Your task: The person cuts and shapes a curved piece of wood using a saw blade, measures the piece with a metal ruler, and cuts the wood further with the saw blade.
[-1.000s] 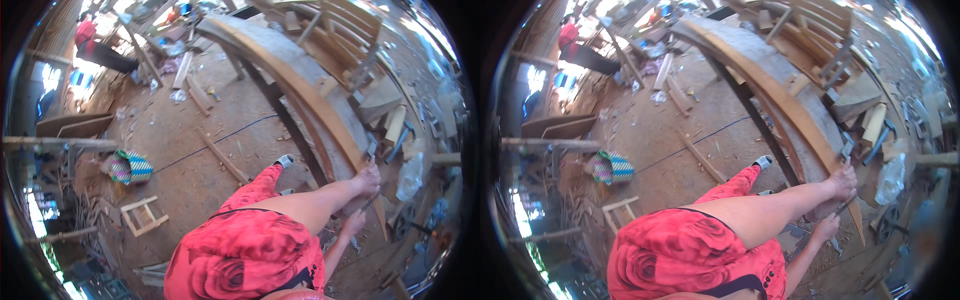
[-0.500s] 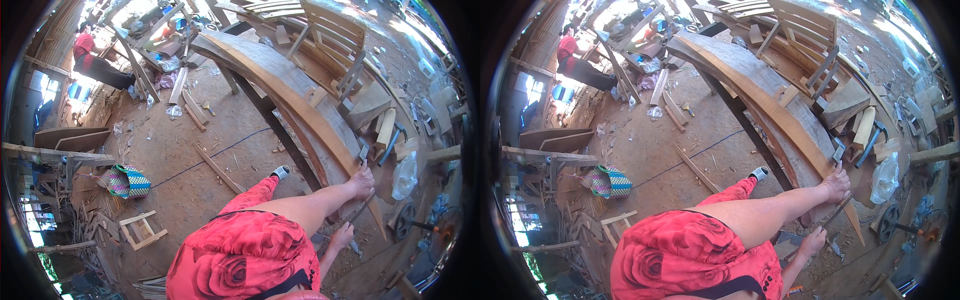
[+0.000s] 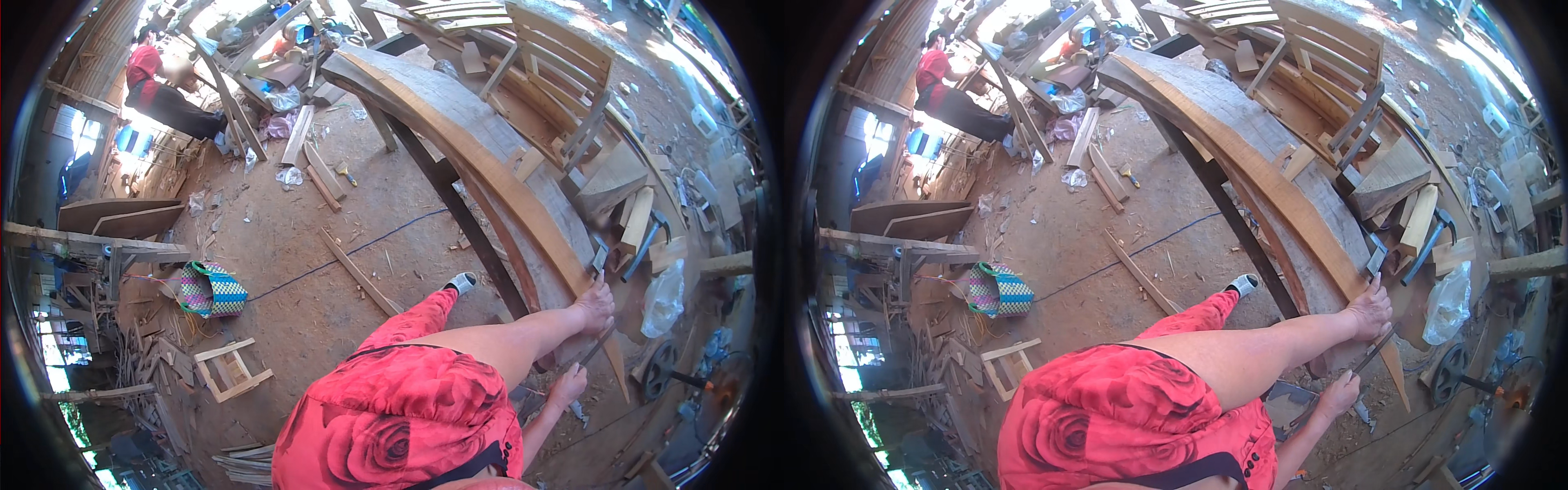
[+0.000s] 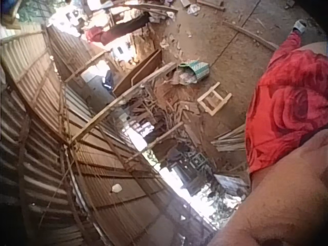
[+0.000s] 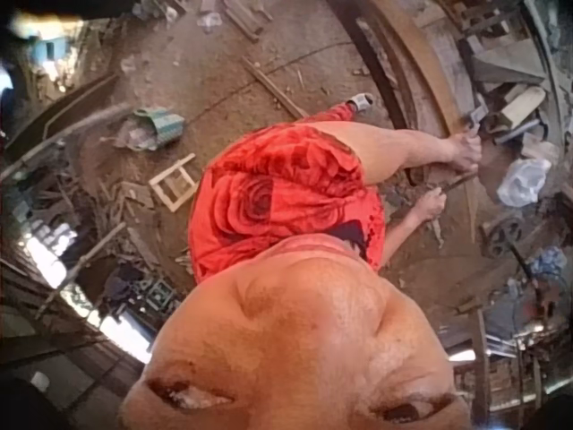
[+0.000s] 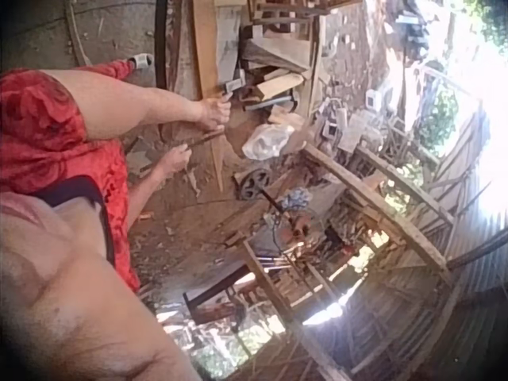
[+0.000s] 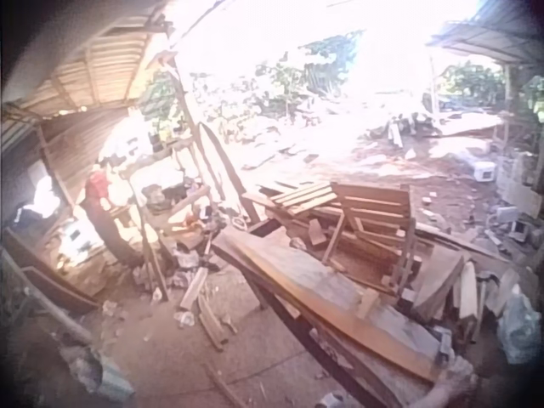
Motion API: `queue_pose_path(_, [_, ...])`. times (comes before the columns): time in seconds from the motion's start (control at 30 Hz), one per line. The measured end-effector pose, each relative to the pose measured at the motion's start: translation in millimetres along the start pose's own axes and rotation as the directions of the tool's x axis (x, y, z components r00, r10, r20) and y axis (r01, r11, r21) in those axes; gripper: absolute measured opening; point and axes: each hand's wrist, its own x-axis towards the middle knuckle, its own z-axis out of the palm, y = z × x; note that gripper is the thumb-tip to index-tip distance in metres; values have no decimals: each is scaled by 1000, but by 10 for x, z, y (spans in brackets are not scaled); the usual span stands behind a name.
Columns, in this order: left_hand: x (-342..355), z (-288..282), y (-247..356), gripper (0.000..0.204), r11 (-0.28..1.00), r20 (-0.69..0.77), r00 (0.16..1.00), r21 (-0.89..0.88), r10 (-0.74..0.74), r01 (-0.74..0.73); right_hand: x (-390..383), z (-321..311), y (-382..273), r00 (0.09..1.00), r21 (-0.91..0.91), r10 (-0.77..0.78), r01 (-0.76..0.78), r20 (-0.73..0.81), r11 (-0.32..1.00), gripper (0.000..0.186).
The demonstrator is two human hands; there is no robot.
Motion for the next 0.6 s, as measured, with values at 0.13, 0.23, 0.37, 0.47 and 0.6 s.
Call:
queue_pose_path(0.13, [36,-19,-67,43,1000,-39,999,-6,-21,21,-590,119,68,961,-72,-201,190,-190,979,34])
queue_pose_path(0.23, [17,2,34,44,1000,-25,1000,-5,5,-6,-723,-51,-19,991,15,58,-61,121,998,34])
queue_pose_path(0.37, [20,12,9,44,1000,-72,997,0,25,-25,-568,-62,-24,989,161,95,-114,117,980,36])
queue_pose_path(0.47, [0,14,-22,44,1000,-86,996,8,-4,5,-915,88,350,972,-125,-236,235,0,964,33])
queue_pose_path(0.6, [2,131,-103,43,997,-94,995,57,-45,51,-908,-138,201,997,164,-65,59,33,985,29])
